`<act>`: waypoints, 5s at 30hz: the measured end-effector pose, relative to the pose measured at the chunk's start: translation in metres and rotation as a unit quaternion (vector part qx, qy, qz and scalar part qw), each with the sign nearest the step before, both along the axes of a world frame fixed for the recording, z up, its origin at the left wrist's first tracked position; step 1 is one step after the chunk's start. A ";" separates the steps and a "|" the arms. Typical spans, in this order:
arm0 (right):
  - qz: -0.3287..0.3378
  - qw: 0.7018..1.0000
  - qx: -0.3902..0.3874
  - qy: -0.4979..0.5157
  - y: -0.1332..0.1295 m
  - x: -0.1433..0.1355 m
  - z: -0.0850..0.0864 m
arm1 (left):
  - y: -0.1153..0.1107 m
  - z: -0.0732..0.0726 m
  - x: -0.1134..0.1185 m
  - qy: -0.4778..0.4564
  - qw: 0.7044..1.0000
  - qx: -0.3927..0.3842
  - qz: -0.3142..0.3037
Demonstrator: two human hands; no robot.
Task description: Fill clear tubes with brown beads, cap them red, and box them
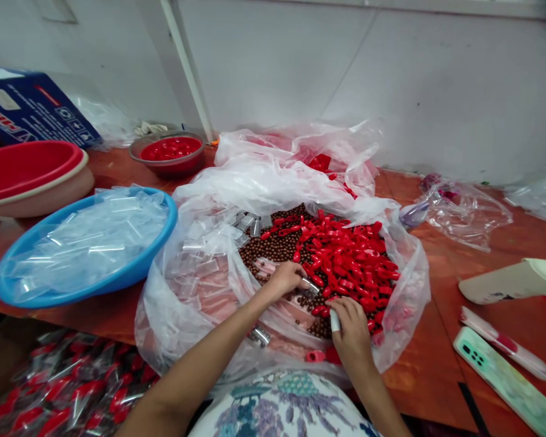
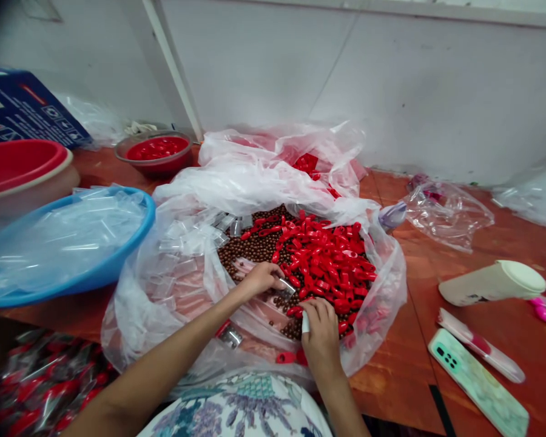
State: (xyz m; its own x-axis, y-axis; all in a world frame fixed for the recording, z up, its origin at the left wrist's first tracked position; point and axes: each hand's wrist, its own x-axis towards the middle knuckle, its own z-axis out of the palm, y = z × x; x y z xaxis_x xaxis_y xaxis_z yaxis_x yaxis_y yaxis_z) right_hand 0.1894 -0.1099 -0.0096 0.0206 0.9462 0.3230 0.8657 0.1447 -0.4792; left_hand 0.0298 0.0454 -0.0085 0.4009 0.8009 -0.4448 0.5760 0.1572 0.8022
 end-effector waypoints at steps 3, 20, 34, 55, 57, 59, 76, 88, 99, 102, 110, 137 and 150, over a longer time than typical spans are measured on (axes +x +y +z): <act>-0.039 0.999 0.008 -0.004 -0.002 0.003 0.002 | -0.007 -0.003 0.006 -0.022 0.999 -0.031 -0.012; -0.037 0.999 0.015 0.013 -0.002 0.018 0.005 | -0.033 0.006 0.000 -0.252 0.943 -0.216 0.028; 0.043 0.997 -0.062 -0.006 0.008 0.044 -0.001 | -0.070 0.036 -0.051 -0.411 0.848 -0.304 0.144; -0.030 0.809 -0.214 0.547 0.022 -0.014 0.037 | -0.099 0.025 -0.041 -0.374 0.885 -0.251 0.117; 0.005 0.854 -0.200 0.481 0.020 -0.014 0.039 | -0.099 0.026 -0.041 -0.369 0.884 -0.258 0.123; 0.047 0.882 -0.192 0.428 0.018 -0.016 0.041 | -0.099 0.025 -0.041 -0.369 0.883 -0.260 0.128; 0.199 0.978 0.016 0.052 0.004 -0.029 0.012 | -0.108 0.020 -0.039 -0.383 0.883 -0.216 0.163; 0.184 0.979 0.047 0.072 0.000 -0.043 0.015 | -0.107 0.037 -0.031 -0.463 0.770 -0.395 0.194; 0.188 0.981 0.008 0.039 -0.004 -0.041 0.023 | -0.114 0.031 -0.028 -0.420 0.777 -0.419 0.208; 0.190 0.982 -0.014 0.018 -0.002 -0.043 0.027 | -0.118 0.025 -0.025 -0.415 0.782 -0.405 0.229; 0.210 0.978 0.014 -0.003 0.004 -0.046 0.030 | -0.127 0.026 -0.017 -0.408 0.832 -0.266 0.264; 0.247 0.967 -0.070 0.004 0.009 -0.053 0.008 | -0.010 0.032 -0.188 0.356 0.890 0.276 0.068; 0.206 0.977 -0.046 0.040 0.013 -0.042 -0.001 | -0.006 0.048 -0.139 -0.103 0.962 0.122 0.223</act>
